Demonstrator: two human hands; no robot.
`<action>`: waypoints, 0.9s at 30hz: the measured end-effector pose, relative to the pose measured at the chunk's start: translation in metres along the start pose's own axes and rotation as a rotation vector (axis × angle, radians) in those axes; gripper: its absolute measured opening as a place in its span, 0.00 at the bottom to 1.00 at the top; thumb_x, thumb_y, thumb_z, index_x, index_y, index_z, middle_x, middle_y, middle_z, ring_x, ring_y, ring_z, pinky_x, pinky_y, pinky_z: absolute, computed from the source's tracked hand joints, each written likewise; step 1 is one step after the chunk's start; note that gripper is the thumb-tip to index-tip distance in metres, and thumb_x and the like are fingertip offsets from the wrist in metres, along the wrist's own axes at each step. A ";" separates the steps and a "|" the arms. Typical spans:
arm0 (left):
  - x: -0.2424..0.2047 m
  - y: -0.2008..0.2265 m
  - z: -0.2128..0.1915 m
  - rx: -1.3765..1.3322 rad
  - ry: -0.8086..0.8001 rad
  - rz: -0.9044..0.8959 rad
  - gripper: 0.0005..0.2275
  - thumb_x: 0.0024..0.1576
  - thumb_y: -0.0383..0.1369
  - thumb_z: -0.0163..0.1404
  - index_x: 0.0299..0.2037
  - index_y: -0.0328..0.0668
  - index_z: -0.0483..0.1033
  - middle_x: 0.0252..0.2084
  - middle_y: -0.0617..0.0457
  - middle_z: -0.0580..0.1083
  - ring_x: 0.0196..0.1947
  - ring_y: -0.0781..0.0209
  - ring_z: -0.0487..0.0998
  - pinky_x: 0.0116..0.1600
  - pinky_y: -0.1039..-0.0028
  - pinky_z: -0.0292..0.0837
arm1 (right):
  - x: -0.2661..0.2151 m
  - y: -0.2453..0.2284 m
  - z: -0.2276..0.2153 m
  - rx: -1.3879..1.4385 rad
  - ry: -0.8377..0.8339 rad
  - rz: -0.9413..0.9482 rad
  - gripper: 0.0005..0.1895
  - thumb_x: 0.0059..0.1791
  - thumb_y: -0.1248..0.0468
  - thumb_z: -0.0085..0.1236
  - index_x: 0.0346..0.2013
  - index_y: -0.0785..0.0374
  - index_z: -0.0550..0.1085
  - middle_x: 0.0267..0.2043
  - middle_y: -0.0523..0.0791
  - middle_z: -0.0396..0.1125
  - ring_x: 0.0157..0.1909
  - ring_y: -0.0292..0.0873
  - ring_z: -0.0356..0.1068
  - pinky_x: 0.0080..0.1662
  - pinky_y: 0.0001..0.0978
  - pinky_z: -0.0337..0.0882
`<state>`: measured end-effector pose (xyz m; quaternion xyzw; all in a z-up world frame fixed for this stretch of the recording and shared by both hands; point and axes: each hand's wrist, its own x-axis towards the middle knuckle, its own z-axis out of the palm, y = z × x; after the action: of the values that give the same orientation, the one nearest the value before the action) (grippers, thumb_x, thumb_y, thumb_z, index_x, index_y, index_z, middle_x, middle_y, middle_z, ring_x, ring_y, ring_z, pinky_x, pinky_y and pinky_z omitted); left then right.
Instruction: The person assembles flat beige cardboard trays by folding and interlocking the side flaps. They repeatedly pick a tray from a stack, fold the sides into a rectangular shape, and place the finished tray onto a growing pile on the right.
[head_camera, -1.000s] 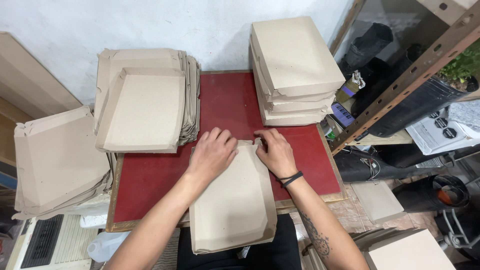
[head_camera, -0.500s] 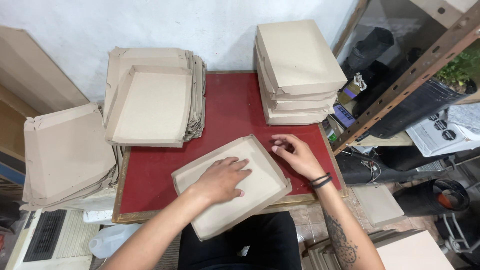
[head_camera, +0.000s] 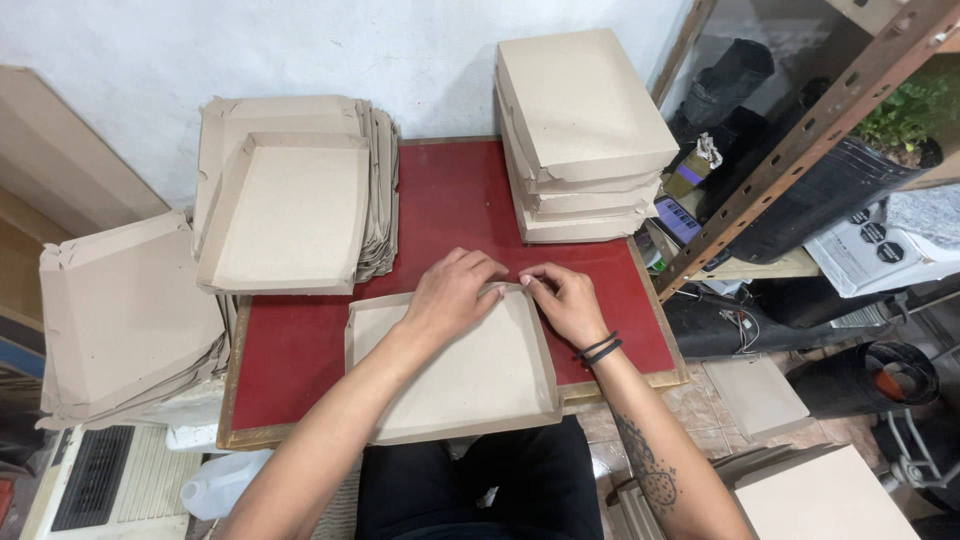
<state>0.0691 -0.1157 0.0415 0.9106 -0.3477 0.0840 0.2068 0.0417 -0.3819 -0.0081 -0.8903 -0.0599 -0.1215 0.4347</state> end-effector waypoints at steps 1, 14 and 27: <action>0.006 0.001 0.001 0.000 0.000 0.007 0.16 0.69 0.42 0.63 0.65 0.52 0.89 0.61 0.51 0.86 0.68 0.46 0.84 0.69 0.52 0.85 | -0.001 -0.002 -0.001 -0.002 0.006 0.001 0.10 0.62 0.58 0.71 0.56 0.51 0.92 0.44 0.45 0.87 0.45 0.43 0.87 0.45 0.39 0.84; 0.019 -0.014 0.037 -0.138 -0.069 -0.043 0.07 0.72 0.38 0.61 0.54 0.52 0.91 0.49 0.50 0.90 0.55 0.43 0.93 0.57 0.52 0.92 | -0.002 -0.008 0.000 0.111 -0.022 0.023 0.15 0.59 0.65 0.72 0.61 0.56 0.90 0.46 0.51 0.89 0.45 0.38 0.85 0.48 0.34 0.87; 0.013 -0.024 0.059 0.034 0.126 0.073 0.07 0.70 0.40 0.62 0.51 0.53 0.89 0.41 0.51 0.87 0.47 0.49 0.92 0.48 0.59 0.92 | -0.003 0.011 0.002 -0.133 0.105 0.002 0.16 0.56 0.63 0.71 0.58 0.47 0.90 0.44 0.43 0.89 0.46 0.43 0.89 0.48 0.41 0.89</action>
<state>0.0953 -0.1332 -0.0147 0.8937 -0.3655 0.1547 0.2094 0.0413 -0.3868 -0.0184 -0.9096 -0.0280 -0.1712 0.3775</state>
